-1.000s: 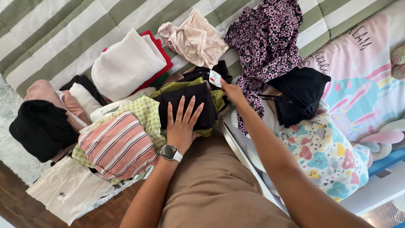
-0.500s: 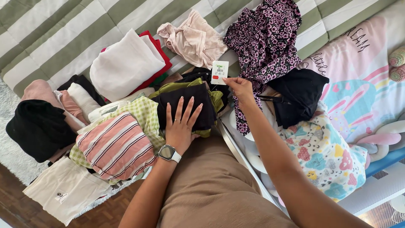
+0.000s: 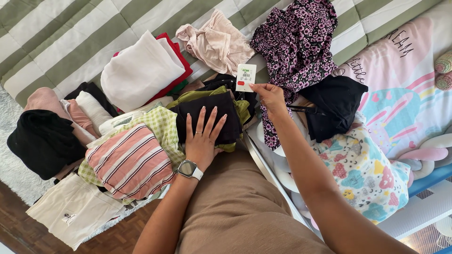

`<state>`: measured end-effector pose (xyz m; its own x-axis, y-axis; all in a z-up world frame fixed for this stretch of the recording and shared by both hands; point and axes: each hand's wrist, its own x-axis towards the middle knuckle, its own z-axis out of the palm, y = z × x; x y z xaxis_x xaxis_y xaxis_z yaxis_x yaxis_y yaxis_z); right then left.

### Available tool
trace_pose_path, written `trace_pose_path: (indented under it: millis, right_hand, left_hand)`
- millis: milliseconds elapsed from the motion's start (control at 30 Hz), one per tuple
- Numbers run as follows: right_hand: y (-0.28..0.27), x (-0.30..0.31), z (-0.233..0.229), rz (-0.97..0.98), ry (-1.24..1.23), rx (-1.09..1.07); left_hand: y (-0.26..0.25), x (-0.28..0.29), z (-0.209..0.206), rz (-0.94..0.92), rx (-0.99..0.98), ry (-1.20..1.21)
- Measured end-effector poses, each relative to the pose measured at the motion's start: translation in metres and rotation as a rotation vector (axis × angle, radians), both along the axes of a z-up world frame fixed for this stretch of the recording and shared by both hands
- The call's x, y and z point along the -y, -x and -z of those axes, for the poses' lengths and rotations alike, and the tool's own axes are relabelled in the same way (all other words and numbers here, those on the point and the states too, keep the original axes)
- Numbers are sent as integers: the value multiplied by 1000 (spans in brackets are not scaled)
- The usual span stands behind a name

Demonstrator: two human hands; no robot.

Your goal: The person folds multiple clothing items, including a lime green top, a green fabric piece, a pink tank top, a red garment, a white onesie, and pink striped shorts, then stacks them on a bed.

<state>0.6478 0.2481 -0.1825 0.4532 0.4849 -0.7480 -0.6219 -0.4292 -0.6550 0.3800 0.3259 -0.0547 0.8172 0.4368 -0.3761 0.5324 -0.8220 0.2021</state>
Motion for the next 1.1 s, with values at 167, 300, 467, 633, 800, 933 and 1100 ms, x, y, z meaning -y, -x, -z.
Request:
trace_pose_path:
  millis: [167,300,467,633,800,933,1100]
  right_hand:
    - [1,0,-5,14,-8,-24]
    - [0,1,-2,15,-20,-31]
    - [-2,7,25,-54,15,65]
    - [-27,17,41,-483,433,1417]
    - [-69,32,70,-575,620,1120]
    - [-107,38,70,-292,397,1221]
    - [-155,41,18,166,98,823]
  left_hand:
    - [0,0,1,5,-8,-10]
    - [0,1,2,5,-10,-12]
    - [1,1,2,1,-7,-4]
    - [-2,-1,-3,19,-15,-34]
    - [-8,-6,-21,22,-18,-7]
    - [-12,-8,-33,-46,86,67]
    - [-11,-5,-48,-139,330,55]
